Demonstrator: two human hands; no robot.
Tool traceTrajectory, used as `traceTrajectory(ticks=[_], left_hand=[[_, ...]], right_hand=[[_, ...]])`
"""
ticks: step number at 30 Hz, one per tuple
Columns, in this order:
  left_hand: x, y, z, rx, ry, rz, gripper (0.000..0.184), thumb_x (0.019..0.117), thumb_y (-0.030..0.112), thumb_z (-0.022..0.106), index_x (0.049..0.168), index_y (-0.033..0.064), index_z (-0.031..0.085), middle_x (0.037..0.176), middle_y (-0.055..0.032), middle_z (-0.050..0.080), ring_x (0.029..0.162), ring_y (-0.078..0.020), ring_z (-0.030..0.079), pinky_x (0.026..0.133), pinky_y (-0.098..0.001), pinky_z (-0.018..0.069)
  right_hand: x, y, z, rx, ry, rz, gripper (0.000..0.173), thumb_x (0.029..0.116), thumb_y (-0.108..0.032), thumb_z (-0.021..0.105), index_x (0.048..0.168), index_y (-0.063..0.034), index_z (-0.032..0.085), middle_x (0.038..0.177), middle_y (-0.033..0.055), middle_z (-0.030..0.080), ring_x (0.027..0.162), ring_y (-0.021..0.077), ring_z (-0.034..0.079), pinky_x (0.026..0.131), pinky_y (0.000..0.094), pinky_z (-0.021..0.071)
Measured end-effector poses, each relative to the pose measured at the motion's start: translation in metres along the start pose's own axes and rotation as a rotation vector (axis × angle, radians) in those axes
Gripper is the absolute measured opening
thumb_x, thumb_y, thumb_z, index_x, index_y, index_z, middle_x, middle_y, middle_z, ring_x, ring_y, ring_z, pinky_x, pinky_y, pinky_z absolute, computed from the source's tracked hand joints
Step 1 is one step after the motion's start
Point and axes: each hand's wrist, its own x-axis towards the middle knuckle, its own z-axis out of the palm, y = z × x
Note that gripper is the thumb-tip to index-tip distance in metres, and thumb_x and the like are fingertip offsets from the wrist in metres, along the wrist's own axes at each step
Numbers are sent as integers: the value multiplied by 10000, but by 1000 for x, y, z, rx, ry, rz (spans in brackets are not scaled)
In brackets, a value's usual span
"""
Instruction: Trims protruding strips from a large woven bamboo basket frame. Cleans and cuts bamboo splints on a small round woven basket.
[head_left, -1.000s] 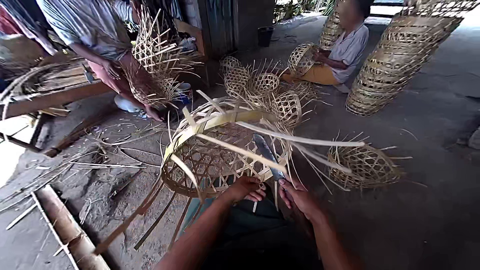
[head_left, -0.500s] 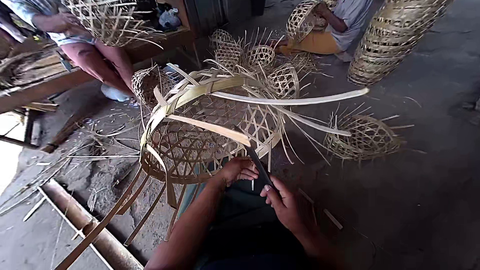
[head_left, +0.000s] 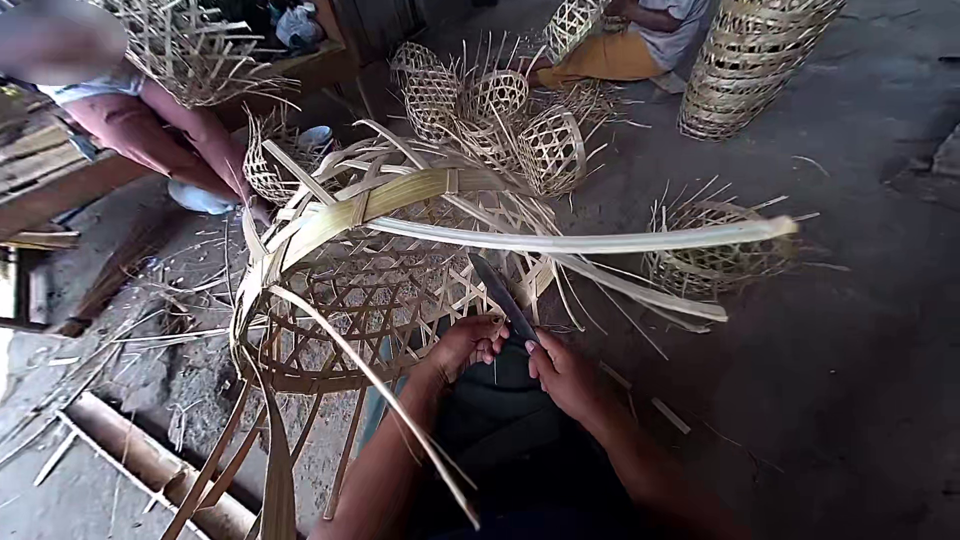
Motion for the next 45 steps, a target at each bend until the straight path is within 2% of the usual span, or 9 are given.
traceTrajectory(ticks=[8, 20, 24, 27, 31, 34, 37, 40, 45], left_hand=[[2, 0, 1, 3, -4, 15, 257, 1096, 146, 427, 982, 46, 635, 688, 21, 601, 527, -31, 542, 505, -163, 478], [1, 3, 0, 156, -15, 25, 222, 1085, 161, 466, 978, 65, 635, 670, 45, 570, 503, -20, 492, 482, -160, 432], [-12, 8, 18, 16, 63, 133, 258, 1082, 128, 433, 930, 71, 634, 649, 55, 542, 485, -2, 455, 471, -138, 408], [-21, -1, 21, -314, 53, 224, 285, 1068, 103, 382, 914, 87, 621, 646, 48, 557, 481, 2, 484, 473, -137, 448], [-57, 15, 17, -629, -343, 625, 132, 976, 205, 648, 939, 122, 744, 743, 33, 675, 626, -53, 632, 605, -200, 532], [-79, 60, -2, -408, -277, 776, 157, 967, 313, 678, 944, 173, 744, 744, 57, 670, 630, -41, 628, 619, -204, 545], [-74, 55, -16, -74, -22, 693, 289, 994, 488, 605, 1111, 237, 688, 736, 114, 597, 609, -4, 547, 596, -182, 486], [-55, 46, 4, 335, 395, 394, 188, 1021, 132, 534, 1107, 56, 683, 631, 60, 528, 483, -17, 436, 454, -191, 384], [-31, 39, 23, 681, 251, -65, 268, 1084, 187, 498, 1068, 1, 691, 750, -1, 727, 525, -25, 583, 520, -206, 476]], right_hand=[[10, -3, 2, -158, -8, 58, 411, 1112, -279, 349, 1328, -5, 566, 828, 123, 640, 743, 241, 654, 745, 424, 555], [38, -22, 4, -213, -125, 148, 515, 1126, -322, 324, 1529, -3, 368, 1077, 221, 659, 972, 338, 669, 915, 505, 521], [27, -34, -1, -252, -94, 76, 546, 1119, -278, 351, 1582, 6, 299, 1295, 247, 635, 1203, 352, 632, 1065, 493, 465], [21, -35, 7, -254, 34, -96, 479, 1099, -256, 394, 1470, 33, 483, 1289, 243, 655, 1231, 342, 633, 1076, 498, 471], [20, -34, 5, -273, -78, 5, 524, 1103, -270, 390, 1559, -12, 387, 1325, 247, 635, 1252, 372, 611, 1080, 526, 452], [26, -25, 2, -235, -90, 116, 548, 1114, -282, 377, 1579, 2, 323, 1388, 260, 585, 1274, 383, 593, 1096, 530, 442], [21, -28, -10, -238, -9, 139, 550, 1107, -282, 403, 1580, -9, 334, 1373, 266, 596, 1271, 390, 595, 1099, 533, 438], [14, -43, -27, -290, 41, 114, 516, 1103, -261, 420, 1569, -41, 391, 1321, 246, 639, 1245, 383, 614, 1085, 530, 444], [-5, -67, -42, -385, 49, 25, 495, 1091, -232, 442, 1548, -43, 433, 1243, 234, 679, 1166, 384, 655, 1024, 535, 488]])
